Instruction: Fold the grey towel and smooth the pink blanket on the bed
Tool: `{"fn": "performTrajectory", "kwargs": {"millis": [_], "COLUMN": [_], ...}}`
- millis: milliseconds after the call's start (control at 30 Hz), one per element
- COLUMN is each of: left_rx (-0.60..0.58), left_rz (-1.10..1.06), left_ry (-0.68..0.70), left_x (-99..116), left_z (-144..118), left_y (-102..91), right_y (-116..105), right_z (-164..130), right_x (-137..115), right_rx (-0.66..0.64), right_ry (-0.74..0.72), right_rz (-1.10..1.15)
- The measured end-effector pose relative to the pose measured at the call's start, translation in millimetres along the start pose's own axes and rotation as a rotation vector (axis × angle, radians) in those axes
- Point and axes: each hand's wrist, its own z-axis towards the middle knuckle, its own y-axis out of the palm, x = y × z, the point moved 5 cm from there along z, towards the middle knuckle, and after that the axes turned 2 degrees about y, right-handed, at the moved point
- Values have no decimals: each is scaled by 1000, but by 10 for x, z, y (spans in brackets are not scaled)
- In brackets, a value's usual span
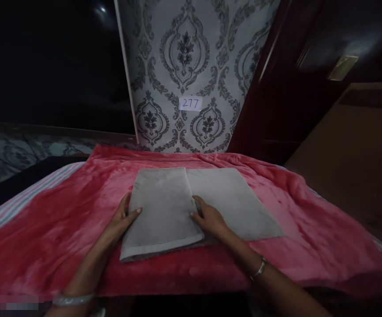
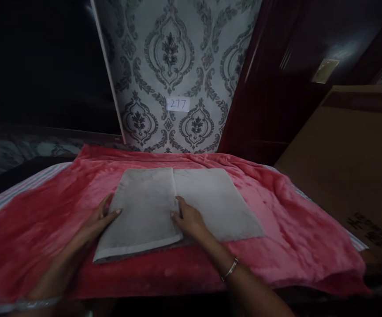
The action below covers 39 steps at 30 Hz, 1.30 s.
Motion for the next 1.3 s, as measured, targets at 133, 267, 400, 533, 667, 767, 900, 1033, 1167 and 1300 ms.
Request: {"fn": "performTrajectory", "kwargs": {"millis": [133,267,400,533,667,767,900,1033,1167,1300], "left_rx": [15,13,13,21,-303,-396,-349,-307,-292,-274], "left_rz": [-26,122,322,631,835,1005,1191,1297,1304,1286], "left_ry": [76,153,181,377,447,436,460,479,474,492], "left_x": [-61,-78,-7,389,826,998,878,645,577,557], "left_z": [-8,56,139,369,700,866,941,990,1050,1081], "left_y": [25,-30,-176,-2,863,1517,2003,2113,2112,2123], "right_y": [80,94,22,-57,132,238,195,-255,-1067,-1412], "right_z": [-31,-31,-107,-264,-471,-599,-672,-577,-368,-247], "right_x": [-74,-53,-121,-302,-398,-400,-293,222,1273,1995], "right_rx": [19,28,-8,70,-56,-94,-116,-15,322,270], "right_ry": [5,64,45,-144,-267,-276,-337,-370,159,549], "right_rz": [75,66,14,-85,-139,-141,-87,-2,-40,3]}}
